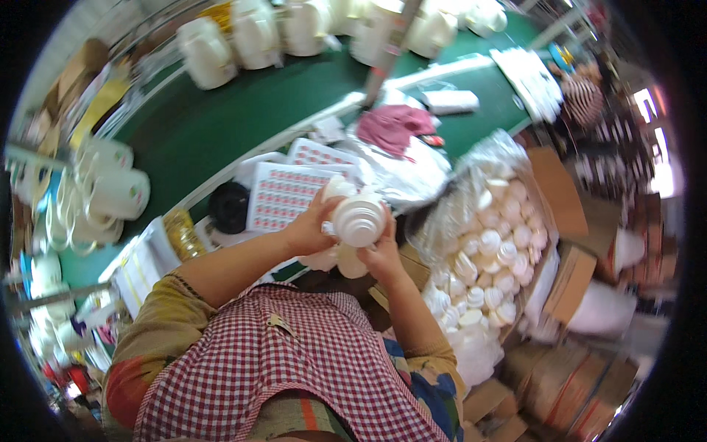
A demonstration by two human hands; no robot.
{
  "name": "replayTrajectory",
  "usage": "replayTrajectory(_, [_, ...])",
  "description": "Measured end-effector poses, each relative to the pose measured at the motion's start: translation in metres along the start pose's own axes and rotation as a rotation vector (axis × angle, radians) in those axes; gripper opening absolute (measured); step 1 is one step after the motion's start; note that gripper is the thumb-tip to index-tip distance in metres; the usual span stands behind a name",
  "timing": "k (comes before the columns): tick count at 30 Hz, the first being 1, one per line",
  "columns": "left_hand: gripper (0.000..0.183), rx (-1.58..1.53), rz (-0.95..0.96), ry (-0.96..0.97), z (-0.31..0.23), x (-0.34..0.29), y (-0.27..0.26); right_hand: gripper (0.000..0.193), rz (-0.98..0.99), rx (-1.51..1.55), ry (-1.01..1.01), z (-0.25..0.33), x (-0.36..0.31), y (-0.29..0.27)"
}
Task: The person assembles white plastic pitchers by attaching lids and handles, then applies small stickers to the sides. The person handles multiple pitchers one at a time, placing finished units on the conveyor belt.
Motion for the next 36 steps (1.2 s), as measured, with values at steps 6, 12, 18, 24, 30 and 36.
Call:
replayTrajectory(6, [0.09,0.069,-0.31,-0.235,0.098,-0.157,-0.156,0.098,0.495,-0.033,0.19,-0.048,0.069,0.227])
replayTrajectory(12, [0.104,0.018,-0.413,-0.419,0.169,-0.223,-0.202,0.094,0.842,-0.593,0.173,-0.053,0.115,0.34])
replayTrajectory(18, [0.122,-0.101,-0.549,-0.626,0.161,-0.276,-0.225,0.091,1.204,-0.802,0.319,-0.002,0.156,0.335])
replayTrajectory(24, [0.056,-0.065,-1.307,-0.284,0.102,-0.415,-0.388,0.061,1.116,-0.316,0.078,0.114,0.227,0.441])
replayTrajectory(30, [0.031,1.441,-1.333,-0.306,0.018,-0.5,-0.55,0.05,1.165,-0.022,-0.342,0.163,0.156,0.662])
replayTrajectory(36, [0.03,1.296,-1.038,-0.219,0.114,-0.472,-0.573,0.051,0.826,-0.427,-0.834,0.139,0.147,0.744])
Point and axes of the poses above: each hand's wrist, its own x-axis towards the middle knuckle, its own y-axis out of the palm, z = x × y, the point moved 9 cm from there along x, towards the middle knuckle, and after that the axes turned 10 degrees about y, right-handed, at the moved point
